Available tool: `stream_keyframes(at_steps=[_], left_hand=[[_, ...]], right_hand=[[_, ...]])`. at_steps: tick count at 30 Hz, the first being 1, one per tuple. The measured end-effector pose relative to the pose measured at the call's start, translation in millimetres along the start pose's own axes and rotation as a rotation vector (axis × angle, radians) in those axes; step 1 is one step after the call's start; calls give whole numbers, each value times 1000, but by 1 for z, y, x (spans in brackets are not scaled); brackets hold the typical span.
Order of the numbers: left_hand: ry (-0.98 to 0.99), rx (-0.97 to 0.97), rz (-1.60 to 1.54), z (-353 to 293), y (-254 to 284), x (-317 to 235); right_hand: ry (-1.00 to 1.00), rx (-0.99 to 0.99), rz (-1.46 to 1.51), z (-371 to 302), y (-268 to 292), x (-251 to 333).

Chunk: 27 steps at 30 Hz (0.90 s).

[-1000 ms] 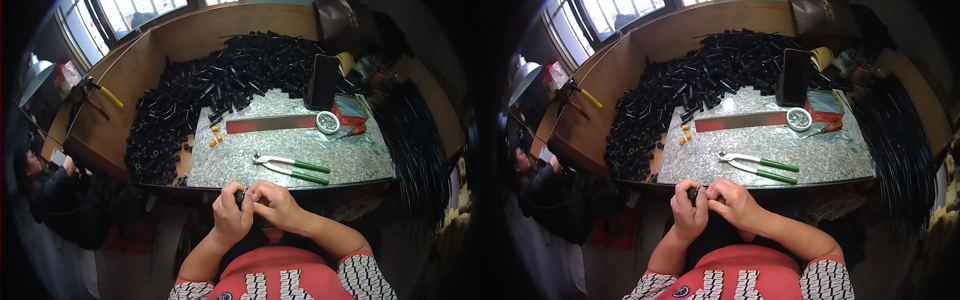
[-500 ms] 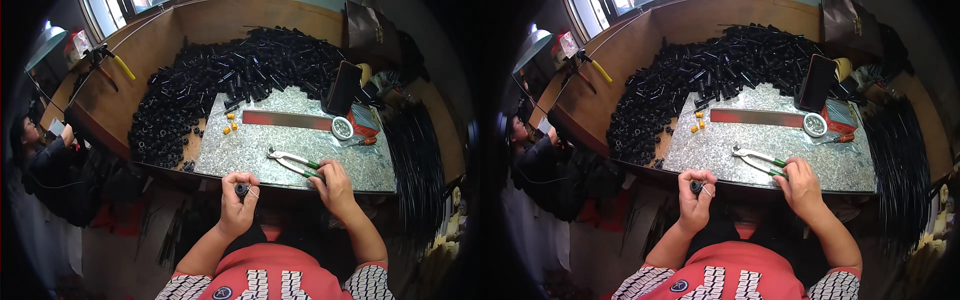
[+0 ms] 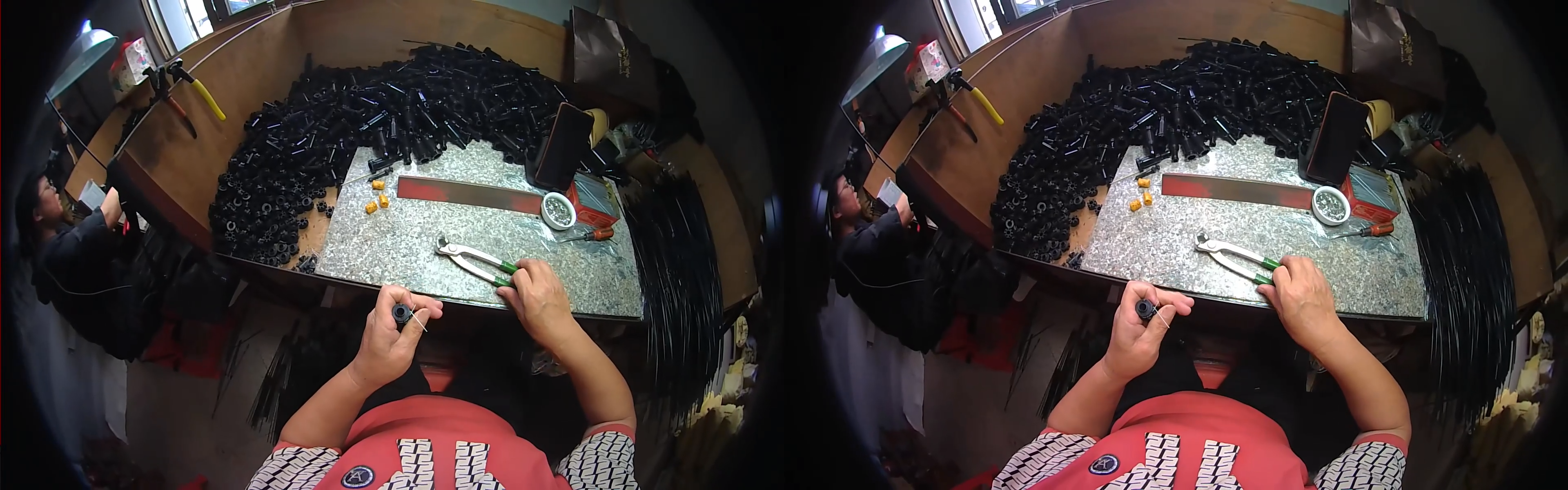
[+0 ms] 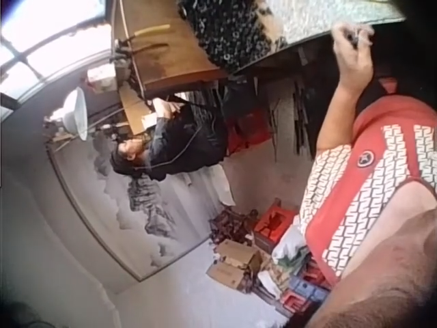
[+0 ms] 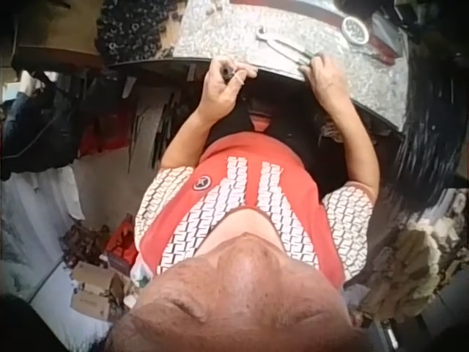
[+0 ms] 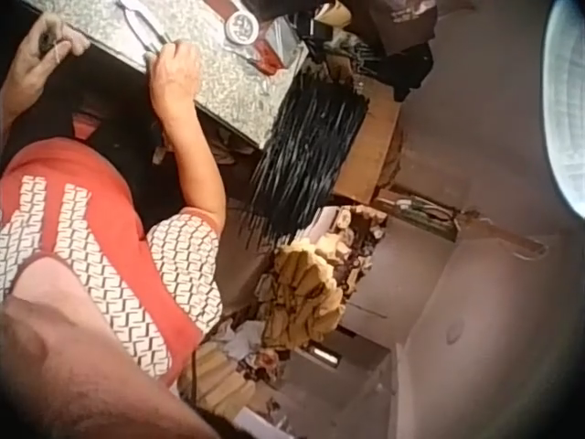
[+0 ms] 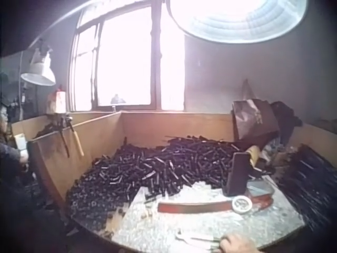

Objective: Assembling, sorting, and measuring thin black cables or components at a manual assembly station.

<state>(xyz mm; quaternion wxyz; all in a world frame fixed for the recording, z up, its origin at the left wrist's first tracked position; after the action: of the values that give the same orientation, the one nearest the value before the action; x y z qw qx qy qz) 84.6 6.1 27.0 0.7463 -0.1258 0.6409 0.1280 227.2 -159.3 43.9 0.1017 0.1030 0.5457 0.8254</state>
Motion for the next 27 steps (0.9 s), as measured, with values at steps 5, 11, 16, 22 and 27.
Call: stream_keyframes(at_steps=[5,11,16,22,27], left_hand=[[-89,6,105,1,5,-6],[8,8,-40,1,7,1],[-41,-46,41,6,10,11],[-80,-13,101,5,5,5],[-21,43,42,3,1,18]], right_hand=[[-18,-53,34,3,15,5],[-220,-250,662,-11,21,0],[-188,42,655,-2,29,13],[181,-254,-42,13,75,29],[294,-276,-412,16,78,39]])
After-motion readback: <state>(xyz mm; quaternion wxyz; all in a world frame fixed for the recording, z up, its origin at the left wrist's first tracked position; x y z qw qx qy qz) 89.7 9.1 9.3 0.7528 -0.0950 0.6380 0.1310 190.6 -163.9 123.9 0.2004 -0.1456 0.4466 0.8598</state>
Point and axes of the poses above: each hand's wrist, its own z-axis towards the middle knuckle, its own y-axis out of the back of the hand, x = y × z, the point moved 7 cm from there along z, towards the middle knuckle, and after that the axes turned 11 degrees about y, right-handed, at the moved point
